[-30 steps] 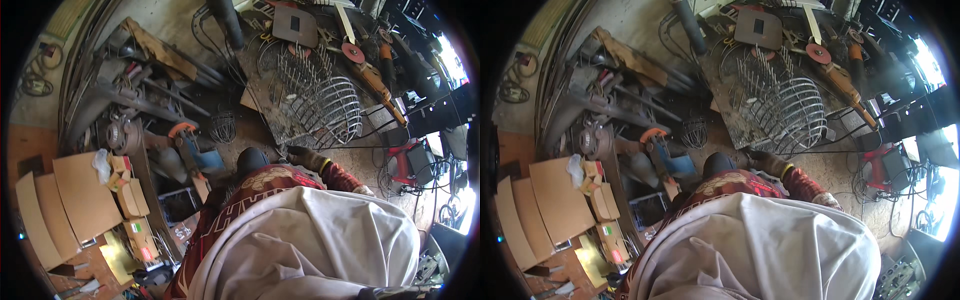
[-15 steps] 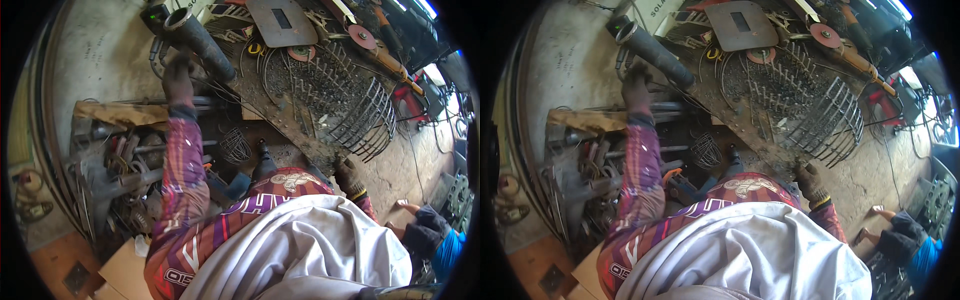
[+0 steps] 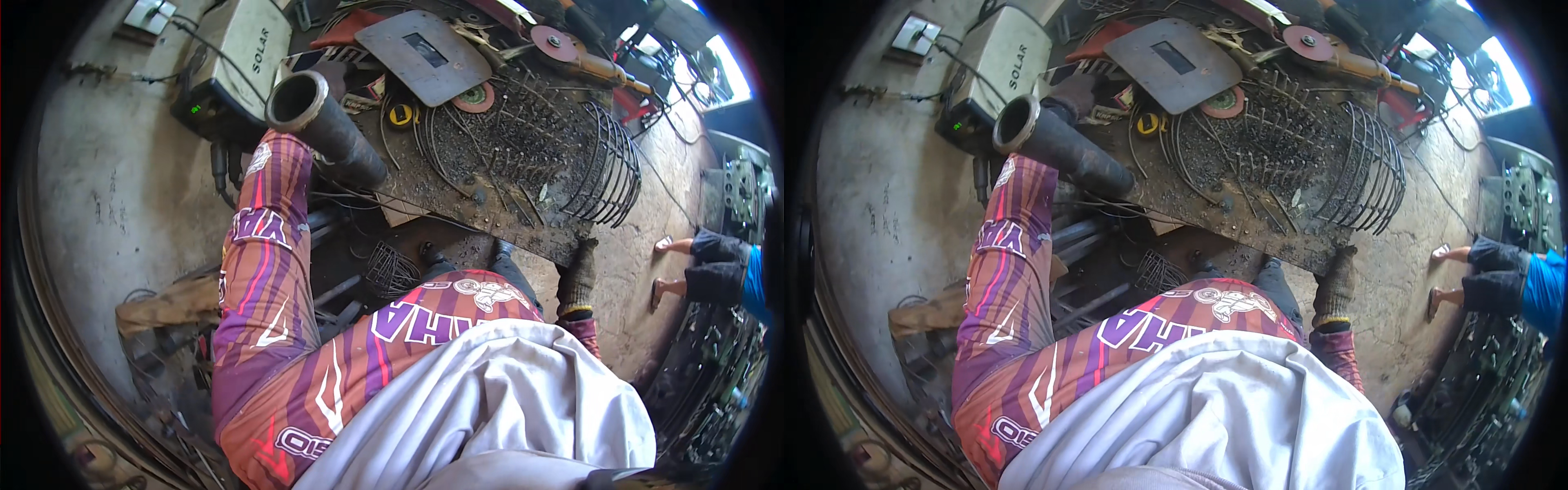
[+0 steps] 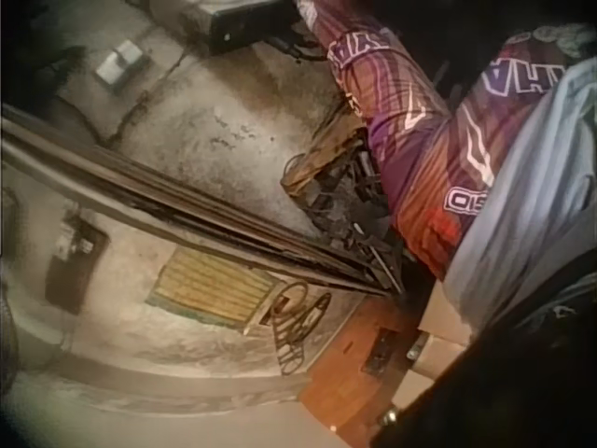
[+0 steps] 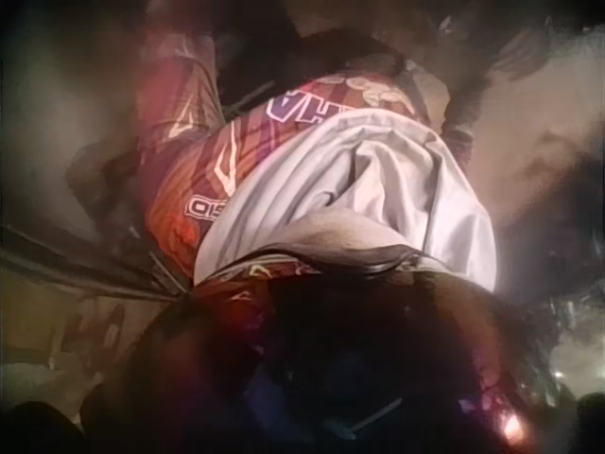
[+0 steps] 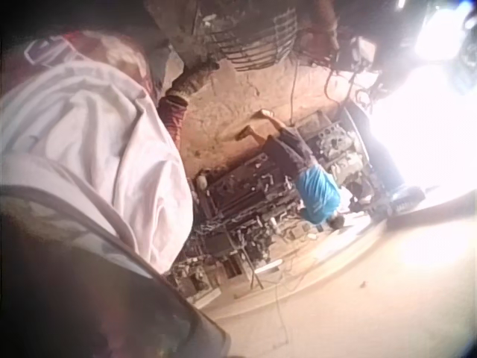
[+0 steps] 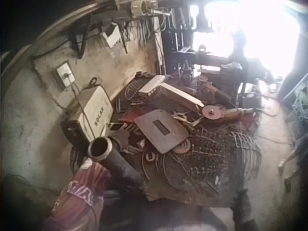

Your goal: The person uses a welding tool to join metal pieces together on a table and then works on a circular metal cage-like structure, applying welds at various points around the frame.

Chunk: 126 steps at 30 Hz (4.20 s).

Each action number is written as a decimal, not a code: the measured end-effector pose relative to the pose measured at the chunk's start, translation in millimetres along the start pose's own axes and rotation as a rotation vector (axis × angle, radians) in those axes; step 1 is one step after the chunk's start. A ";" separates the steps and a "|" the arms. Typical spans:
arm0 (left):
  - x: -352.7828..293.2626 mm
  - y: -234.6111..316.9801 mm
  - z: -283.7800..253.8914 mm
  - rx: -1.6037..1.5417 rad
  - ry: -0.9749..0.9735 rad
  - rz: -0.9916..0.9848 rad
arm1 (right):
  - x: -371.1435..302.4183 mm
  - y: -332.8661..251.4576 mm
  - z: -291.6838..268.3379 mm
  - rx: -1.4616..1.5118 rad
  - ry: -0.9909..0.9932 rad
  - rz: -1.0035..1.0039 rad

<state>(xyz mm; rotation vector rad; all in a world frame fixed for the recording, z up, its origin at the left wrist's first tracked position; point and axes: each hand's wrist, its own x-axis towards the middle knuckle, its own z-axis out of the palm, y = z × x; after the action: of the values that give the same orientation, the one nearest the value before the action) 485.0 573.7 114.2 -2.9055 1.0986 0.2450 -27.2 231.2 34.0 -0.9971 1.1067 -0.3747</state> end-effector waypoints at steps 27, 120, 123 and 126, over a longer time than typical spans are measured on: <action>-78.7 2.0 -45.4 -0.795 0.572 -0.099 | 32.6 29.7 -29.5 -1.031 0.258 -0.597; -224.0 142.1 56.6 -1.300 0.104 -0.970 | -70.6 -28.2 208.3 -0.915 -0.885 -0.545; -234.0 130.5 68.1 -1.225 0.089 -0.865 | -61.5 -21.5 206.1 -0.934 -0.887 -0.601; -234.8 129.2 73.9 -0.822 0.095 -0.594 | -60.4 -21.4 207.2 -0.999 -0.877 -0.623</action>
<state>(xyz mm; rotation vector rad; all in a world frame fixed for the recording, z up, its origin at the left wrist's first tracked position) 216.1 636.4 81.8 -3.7976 0.0502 0.6641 131.4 361.0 104.9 -2.1288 0.0799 0.1904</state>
